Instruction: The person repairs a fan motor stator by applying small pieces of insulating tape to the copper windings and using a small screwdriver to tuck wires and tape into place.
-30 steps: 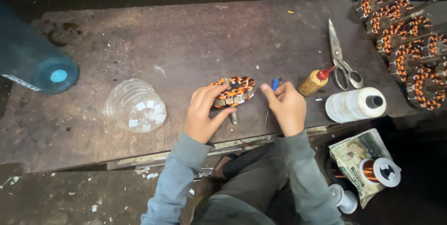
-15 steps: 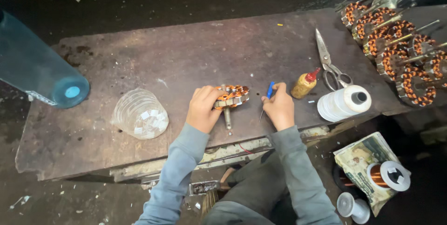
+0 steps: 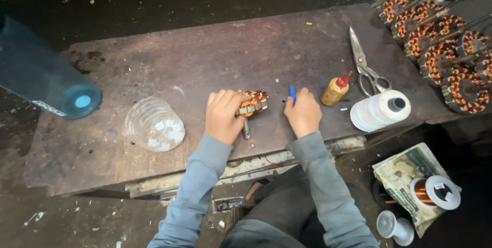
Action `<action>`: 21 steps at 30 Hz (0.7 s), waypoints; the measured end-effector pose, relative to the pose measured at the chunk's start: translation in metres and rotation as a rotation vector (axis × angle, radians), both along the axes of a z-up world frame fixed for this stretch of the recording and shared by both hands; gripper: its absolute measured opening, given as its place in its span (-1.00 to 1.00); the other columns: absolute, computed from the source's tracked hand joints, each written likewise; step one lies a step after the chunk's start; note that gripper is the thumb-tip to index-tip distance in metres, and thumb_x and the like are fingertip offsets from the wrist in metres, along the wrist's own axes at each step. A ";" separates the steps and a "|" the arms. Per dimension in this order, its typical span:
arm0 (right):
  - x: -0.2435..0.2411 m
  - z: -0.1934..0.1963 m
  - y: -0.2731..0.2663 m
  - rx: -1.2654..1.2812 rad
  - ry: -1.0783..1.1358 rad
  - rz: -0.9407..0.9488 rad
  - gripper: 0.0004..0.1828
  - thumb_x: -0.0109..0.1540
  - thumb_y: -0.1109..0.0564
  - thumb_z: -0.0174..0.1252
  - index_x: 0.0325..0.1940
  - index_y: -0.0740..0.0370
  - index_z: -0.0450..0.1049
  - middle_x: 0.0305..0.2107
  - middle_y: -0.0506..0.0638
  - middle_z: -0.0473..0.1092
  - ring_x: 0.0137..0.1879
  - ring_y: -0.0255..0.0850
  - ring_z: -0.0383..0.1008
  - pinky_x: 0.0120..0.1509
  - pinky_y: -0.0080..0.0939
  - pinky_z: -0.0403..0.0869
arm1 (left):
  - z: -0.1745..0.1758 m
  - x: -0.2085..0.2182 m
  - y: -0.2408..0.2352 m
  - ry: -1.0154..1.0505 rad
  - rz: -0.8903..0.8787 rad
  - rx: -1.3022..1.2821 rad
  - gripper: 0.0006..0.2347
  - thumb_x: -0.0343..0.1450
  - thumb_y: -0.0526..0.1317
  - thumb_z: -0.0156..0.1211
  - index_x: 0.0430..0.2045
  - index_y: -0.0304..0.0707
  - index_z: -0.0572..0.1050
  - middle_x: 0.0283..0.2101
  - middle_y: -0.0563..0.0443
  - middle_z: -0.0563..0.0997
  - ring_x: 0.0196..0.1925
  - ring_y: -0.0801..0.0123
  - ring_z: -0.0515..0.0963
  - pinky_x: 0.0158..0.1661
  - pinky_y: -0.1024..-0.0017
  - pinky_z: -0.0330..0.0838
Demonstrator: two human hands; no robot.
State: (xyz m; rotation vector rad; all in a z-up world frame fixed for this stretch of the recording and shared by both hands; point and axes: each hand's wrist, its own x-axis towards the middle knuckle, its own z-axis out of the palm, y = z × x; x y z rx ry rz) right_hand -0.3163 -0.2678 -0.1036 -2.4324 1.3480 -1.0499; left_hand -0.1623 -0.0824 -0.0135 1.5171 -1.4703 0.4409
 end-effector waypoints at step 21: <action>-0.022 0.120 0.145 0.533 -1.055 0.647 -0.72 0.37 0.39 0.11 -0.06 0.29 0.10 -0.12 0.16 0.37 -0.12 -0.14 0.58 0.03 -0.14 0.62 | -0.001 0.002 0.017 0.125 -0.118 0.061 -0.62 0.29 -0.13 0.46 -0.02 -0.12 0.55 -0.03 0.02 0.61 0.08 0.12 0.54 0.13 0.19 0.28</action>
